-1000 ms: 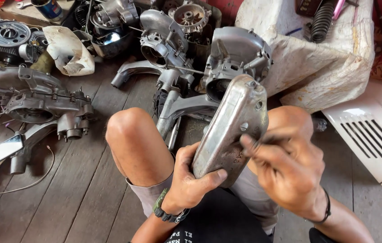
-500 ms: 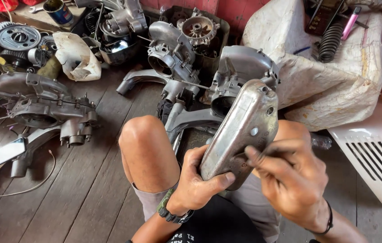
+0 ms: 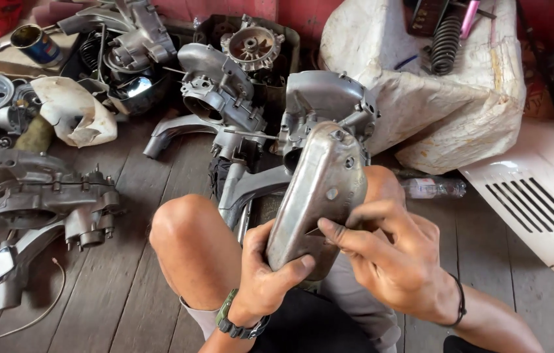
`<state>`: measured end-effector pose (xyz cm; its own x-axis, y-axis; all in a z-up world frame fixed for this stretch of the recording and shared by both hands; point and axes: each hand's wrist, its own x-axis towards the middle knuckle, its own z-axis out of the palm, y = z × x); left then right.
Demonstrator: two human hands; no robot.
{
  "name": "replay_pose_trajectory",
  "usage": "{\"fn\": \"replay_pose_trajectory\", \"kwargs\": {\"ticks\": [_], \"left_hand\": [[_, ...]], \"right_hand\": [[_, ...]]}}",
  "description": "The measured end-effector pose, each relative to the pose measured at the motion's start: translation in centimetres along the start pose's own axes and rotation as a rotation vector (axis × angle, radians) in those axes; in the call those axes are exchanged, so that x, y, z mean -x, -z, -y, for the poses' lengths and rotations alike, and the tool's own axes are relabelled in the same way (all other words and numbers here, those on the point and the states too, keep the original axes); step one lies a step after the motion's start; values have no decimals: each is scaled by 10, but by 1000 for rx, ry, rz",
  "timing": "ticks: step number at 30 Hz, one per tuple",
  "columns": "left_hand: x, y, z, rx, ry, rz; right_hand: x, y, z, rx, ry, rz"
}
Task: Sanding a metal engine cover manually using a piece of sandpaper to smooth the surface.
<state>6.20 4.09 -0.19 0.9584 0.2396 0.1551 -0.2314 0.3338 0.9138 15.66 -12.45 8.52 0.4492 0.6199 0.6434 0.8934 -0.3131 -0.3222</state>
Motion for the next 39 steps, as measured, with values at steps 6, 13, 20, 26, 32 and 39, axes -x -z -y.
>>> {"fn": "replay_pose_trajectory", "kwargs": {"ticks": [6,13,20,26,32,39], "left_hand": [[-2,7,9,-13,1,-35],[-5,7,8,20,33,-36],[-8,5,9,80,15,-7],[-11,4,10,78,34,0],[-14,4,12,4,46,-21],[-14,4,18,18,58,-44]], "right_hand": [[1,-7,-12,-36,-26,-62],[-5,-3,-9,-17,-27,-42],[-4,-4,-15,8,-23,-75],[-13,0,-18,27,-86,-79],[-10,-5,-25,-40,-101,-100],[-1,-6,-27,-24,-88,-37]]}}
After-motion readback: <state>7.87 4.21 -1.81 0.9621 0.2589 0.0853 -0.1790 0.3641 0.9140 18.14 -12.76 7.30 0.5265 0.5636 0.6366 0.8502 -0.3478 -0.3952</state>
